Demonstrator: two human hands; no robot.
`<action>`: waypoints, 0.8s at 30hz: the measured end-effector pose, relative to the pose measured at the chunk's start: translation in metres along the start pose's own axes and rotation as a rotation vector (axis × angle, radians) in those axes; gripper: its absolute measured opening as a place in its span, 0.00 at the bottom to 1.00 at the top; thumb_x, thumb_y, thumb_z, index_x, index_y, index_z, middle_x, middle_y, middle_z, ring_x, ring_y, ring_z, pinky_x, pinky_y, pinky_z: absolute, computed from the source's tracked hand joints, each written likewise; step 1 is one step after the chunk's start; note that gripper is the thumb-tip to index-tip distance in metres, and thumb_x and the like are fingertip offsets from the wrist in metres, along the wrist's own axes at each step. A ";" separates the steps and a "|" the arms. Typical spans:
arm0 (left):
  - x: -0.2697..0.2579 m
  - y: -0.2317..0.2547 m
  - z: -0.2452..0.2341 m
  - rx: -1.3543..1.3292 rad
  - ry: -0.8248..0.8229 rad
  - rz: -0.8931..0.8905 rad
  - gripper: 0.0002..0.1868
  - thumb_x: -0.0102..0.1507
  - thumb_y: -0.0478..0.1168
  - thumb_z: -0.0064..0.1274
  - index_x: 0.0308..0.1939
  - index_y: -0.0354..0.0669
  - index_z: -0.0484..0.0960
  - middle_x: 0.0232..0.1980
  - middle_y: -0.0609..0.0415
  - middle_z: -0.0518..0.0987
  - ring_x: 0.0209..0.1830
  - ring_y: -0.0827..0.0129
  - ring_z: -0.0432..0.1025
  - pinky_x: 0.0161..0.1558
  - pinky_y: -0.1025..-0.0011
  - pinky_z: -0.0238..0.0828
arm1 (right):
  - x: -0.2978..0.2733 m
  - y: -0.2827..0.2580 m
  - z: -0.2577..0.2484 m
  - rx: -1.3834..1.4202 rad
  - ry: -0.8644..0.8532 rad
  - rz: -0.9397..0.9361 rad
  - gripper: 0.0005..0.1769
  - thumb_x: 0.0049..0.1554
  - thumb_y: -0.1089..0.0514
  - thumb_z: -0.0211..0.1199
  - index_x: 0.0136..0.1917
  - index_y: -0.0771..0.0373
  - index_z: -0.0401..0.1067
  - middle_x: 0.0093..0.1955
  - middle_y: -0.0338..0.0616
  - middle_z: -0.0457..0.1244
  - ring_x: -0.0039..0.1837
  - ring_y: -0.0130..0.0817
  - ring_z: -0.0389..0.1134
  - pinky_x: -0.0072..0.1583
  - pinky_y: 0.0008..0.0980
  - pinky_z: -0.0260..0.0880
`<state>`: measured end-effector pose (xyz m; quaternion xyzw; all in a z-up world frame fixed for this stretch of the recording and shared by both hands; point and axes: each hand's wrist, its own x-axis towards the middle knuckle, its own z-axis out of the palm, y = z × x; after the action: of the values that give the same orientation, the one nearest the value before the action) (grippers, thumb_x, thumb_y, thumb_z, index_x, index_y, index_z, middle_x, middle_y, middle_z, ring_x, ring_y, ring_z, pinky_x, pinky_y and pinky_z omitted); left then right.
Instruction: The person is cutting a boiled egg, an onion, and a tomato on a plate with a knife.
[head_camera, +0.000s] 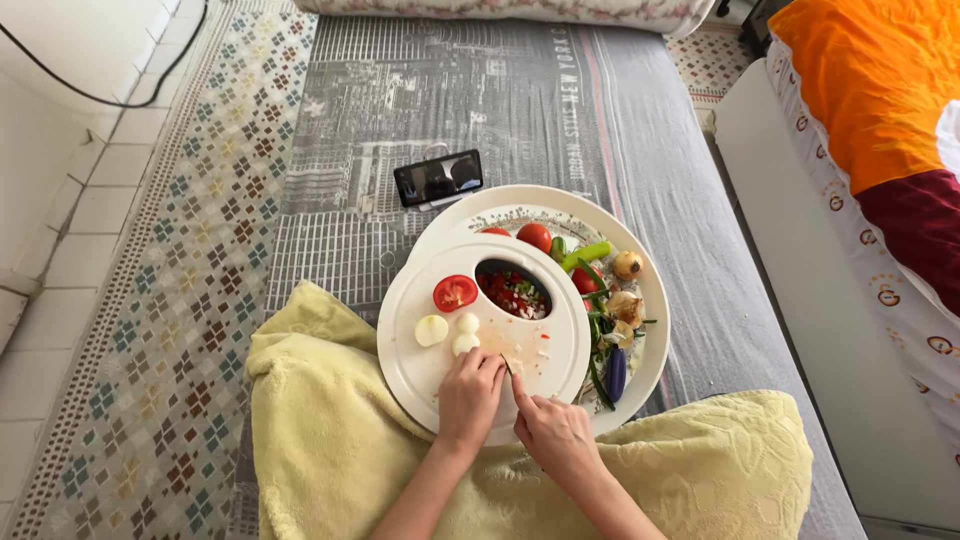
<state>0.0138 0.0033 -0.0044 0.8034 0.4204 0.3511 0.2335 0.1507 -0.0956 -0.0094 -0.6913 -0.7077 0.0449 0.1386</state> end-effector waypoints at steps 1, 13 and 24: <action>-0.002 0.000 0.002 -0.002 -0.006 -0.006 0.03 0.60 0.36 0.59 0.35 0.41 0.82 0.39 0.53 0.78 0.41 0.58 0.75 0.42 0.60 0.74 | -0.003 -0.001 0.000 0.002 -0.008 0.003 0.31 0.53 0.59 0.63 0.69 0.62 0.67 0.34 0.43 0.67 0.36 0.41 0.71 0.37 0.42 0.69; -0.003 -0.015 0.002 0.056 -0.003 0.029 0.03 0.61 0.35 0.59 0.38 0.40 0.83 0.39 0.52 0.79 0.41 0.58 0.77 0.41 0.60 0.75 | -0.042 0.031 -0.021 0.002 0.089 -0.098 0.17 0.58 0.54 0.66 0.59 0.62 0.75 0.38 0.41 0.69 0.37 0.37 0.71 0.40 0.38 0.70; 0.007 -0.001 -0.031 0.181 0.039 -0.144 0.22 0.59 0.39 0.62 0.56 0.38 0.78 0.56 0.50 0.76 0.47 0.57 0.78 0.41 0.62 0.78 | 0.049 0.086 -0.054 -0.139 0.215 -0.164 0.15 0.50 0.64 0.63 0.53 0.63 0.77 0.47 0.44 0.66 0.53 0.42 0.69 0.55 0.41 0.69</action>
<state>-0.0070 0.0123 0.0178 0.7819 0.5115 0.3095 0.1767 0.2470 -0.0506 0.0269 -0.6398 -0.7444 -0.0899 0.1685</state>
